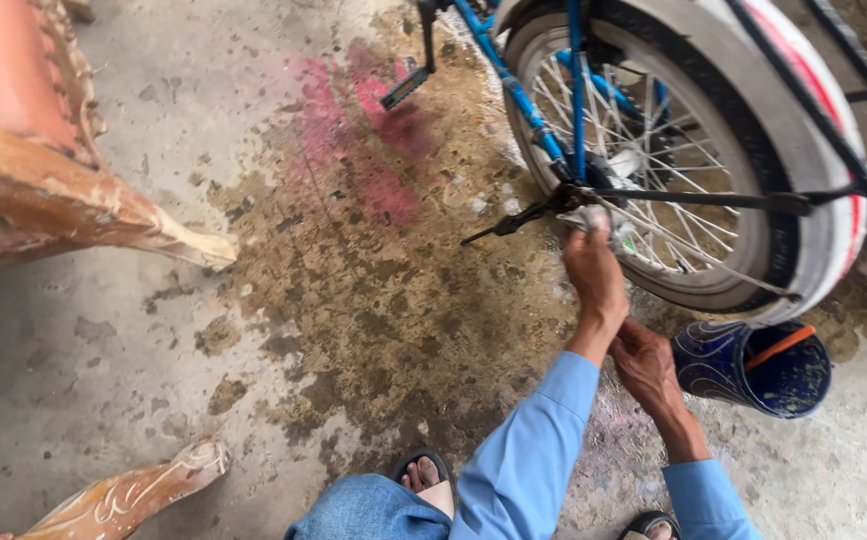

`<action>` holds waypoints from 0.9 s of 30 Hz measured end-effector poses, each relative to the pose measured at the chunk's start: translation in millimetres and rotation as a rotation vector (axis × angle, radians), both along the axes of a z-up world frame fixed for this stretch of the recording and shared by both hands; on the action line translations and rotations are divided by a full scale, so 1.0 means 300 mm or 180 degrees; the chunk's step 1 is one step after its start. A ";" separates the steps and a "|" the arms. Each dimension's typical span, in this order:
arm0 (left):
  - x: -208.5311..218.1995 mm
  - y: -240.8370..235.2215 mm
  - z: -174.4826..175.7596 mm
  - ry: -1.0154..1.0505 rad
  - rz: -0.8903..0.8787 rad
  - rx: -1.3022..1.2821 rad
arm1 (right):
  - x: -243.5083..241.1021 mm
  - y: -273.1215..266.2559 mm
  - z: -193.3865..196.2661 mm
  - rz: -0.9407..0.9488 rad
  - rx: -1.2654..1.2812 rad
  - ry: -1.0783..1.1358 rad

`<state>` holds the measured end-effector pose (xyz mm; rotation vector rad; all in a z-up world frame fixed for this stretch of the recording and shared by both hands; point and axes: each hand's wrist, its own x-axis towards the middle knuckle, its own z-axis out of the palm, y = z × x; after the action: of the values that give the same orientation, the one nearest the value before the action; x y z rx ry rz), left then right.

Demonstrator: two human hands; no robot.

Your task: The person scrubs the rear wheel, tire, and frame of a bicycle using a cloth and a brush. They rinse the parts with water from a plastic cup and repeat the scrubbing and rinsing cycle on the rear wheel and tire.

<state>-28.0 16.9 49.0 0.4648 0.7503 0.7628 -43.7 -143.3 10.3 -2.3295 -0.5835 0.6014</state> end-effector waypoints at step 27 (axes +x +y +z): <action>0.014 -0.026 -0.144 0.0996 -0.1431 0.2640 | 0.193 0.203 -0.038 0.0267 0.0424 -0.0040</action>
<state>-23.6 9.0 5.8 1.4767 0.5544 0.5511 14.1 -82.4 -1.0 -2.1944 -0.7085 0.5692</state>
